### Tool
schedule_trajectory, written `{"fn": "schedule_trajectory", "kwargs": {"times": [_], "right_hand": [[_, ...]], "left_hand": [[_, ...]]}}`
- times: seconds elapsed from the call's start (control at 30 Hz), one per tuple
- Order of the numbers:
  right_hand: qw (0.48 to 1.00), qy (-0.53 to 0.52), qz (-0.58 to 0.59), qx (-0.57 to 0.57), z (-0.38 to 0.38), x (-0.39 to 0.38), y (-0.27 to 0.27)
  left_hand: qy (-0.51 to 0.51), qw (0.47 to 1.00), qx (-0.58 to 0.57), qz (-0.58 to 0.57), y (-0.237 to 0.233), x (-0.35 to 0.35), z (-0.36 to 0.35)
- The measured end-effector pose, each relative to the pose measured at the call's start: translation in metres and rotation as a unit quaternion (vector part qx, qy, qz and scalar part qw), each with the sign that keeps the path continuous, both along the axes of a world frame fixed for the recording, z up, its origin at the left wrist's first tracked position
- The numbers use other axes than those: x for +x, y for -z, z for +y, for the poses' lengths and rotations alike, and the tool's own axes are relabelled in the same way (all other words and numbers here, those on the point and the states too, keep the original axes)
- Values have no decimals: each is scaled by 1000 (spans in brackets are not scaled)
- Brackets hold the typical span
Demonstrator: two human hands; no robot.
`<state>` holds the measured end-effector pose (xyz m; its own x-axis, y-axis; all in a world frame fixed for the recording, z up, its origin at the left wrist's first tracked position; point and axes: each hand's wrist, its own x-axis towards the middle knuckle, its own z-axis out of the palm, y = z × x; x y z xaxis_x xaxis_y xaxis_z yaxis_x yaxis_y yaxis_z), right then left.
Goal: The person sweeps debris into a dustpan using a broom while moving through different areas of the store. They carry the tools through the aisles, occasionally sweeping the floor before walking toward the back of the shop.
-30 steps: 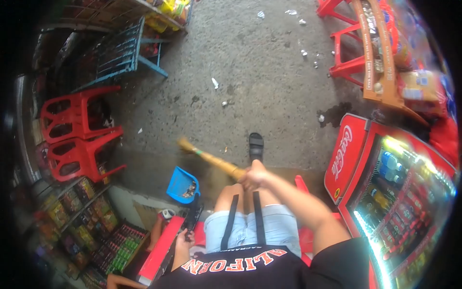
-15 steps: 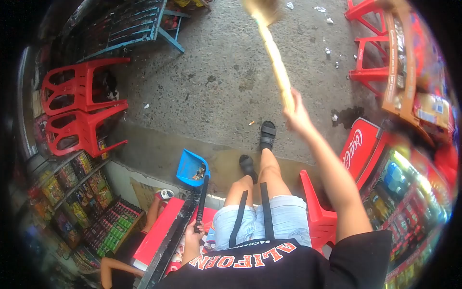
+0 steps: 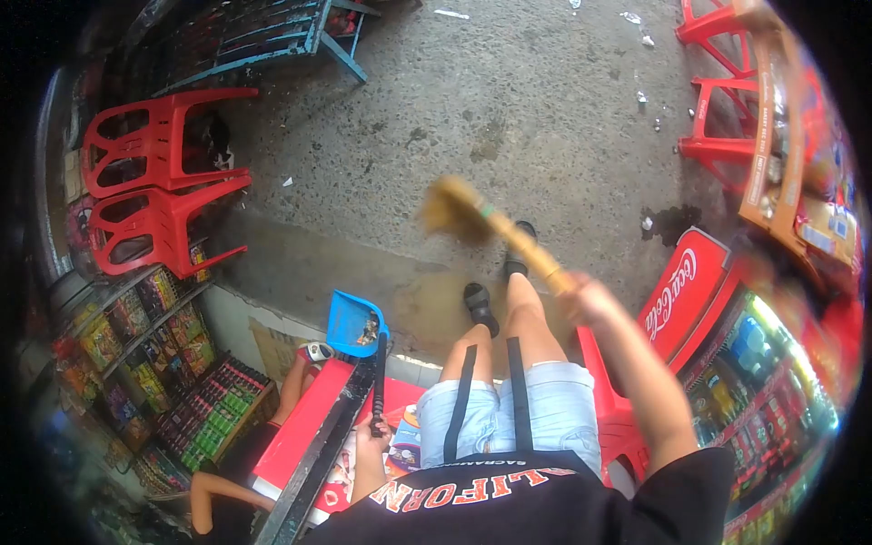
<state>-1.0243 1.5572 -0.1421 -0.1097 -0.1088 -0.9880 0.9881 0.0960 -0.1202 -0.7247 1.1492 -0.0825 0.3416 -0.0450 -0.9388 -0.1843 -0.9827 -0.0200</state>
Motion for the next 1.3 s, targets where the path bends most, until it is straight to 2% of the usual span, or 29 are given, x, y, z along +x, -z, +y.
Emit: {"fn": "schedule_trajectory", "kwargs": {"times": [0.03, 0.1, 0.13, 0.2, 0.27, 0.3, 0.37, 0.4, 0.43, 0.47, 0.5, 0.53, 0.57, 0.6, 0.67, 0.7, 0.73, 0.77, 0.8, 0.87, 0.93, 1.0, 1.07, 1.13, 1.17, 1.2, 1.23, 1.3], "right_hand": [[998, -3, 63, 8, 31, -17, 12], [982, -2, 146, 116, 49, -68, -2], [971, -33, 194, 138, 66, -85, 16], [936, -40, 279, 213, 52, -118, 18], [931, 75, 299, 198, 34, -137, 25], [931, 69, 306, 186, 12, -145, 20], [911, 153, 345, 165, -29, -141, 8], [911, 151, 350, 156, -41, -133, 4], [905, 332, 252, -82, -49, -124, -1], [812, 479, 123, -309, -58, -116, -6], [814, 477, 122, -309, -69, -109, -15], [867, 404, 158, -244, -84, -105, -30], [907, 327, 197, -178, -104, -102, -42], [940, 173, 291, -49, -129, -99, -49], [941, 241, 224, -81, -158, -101, -49], [940, 237, 230, -83, -172, -102, -41], [881, 388, 122, -241, -183, -101, -32], [767, 516, 6, -382, -196, -99, -24], [763, 524, -9, -379, -220, -97, -27], [778, 507, -32, -370, -268, -83, -28], [829, 457, -60, -315, -320, -63, -29], [864, 374, -112, -318, -374, -46, -28], [865, 297, -182, -362, -437, -39, -33], [876, 187, -216, -388, -507, -29, -15], [911, 120, -171, -355, -548, -30, -19], [906, 60, -123, -401, -585, -27, -9], [915, -5, -99, -391, -624, -22, 8], [930, -62, -84, -351, -687, -19, 27]], "left_hand": [[-10, 1000, -5, 4, 2, -2, 2], [-19, 1000, -6, 6, 5, -4, 0], [-21, 1000, -6, 16, 8, -4, -1], [-29, 999, -10, 29, 13, -4, -4], [-34, 999, -15, 36, 17, -3, -10], [-44, 998, -24, 42, 19, -6, -11], [-33, 998, -22, 55, 16, -15, -17], [-38, 997, -28, 61, 17, -18, -23], [-36, 996, -14, 75, 19, -21, -28], [-32, 996, 2, 87, 21, -22, -35], [-37, 996, -4, 84, 25, -18, -43], [-41, 996, -3, 83, 26, -15, -51], [-26, 996, -5, 86, 29, -15, -62], [-9, 996, -7, 92, 32, -21, -74], [-10, 994, 24, 103, 35, -37, -105], [8, 996, 30, 83, 36, -42, -119], [24, 997, 37, 56, 34, -40, -130], [10, 997, 62, 55, 36, -37, -145], [3, 996, 63, 59, 37, -36, -157], [39, 995, 60, 76, 36, -31, -177], [47, 996, 44, 63, 38, -22, -187], [55, 997, 25, 47, 38, -17, -192], [164, 986, -11, 37, 38, -17, -190], [176, 983, -25, 36, 42, -11, -187], [180, 983, -22, 32, 42, -10, -186], [184, 982, -18, 28, 44, -9, -185], [191, 980, -18, 56, 50, 1, -184], [162, 986, -9, 50, 48, -1, -181]]}}
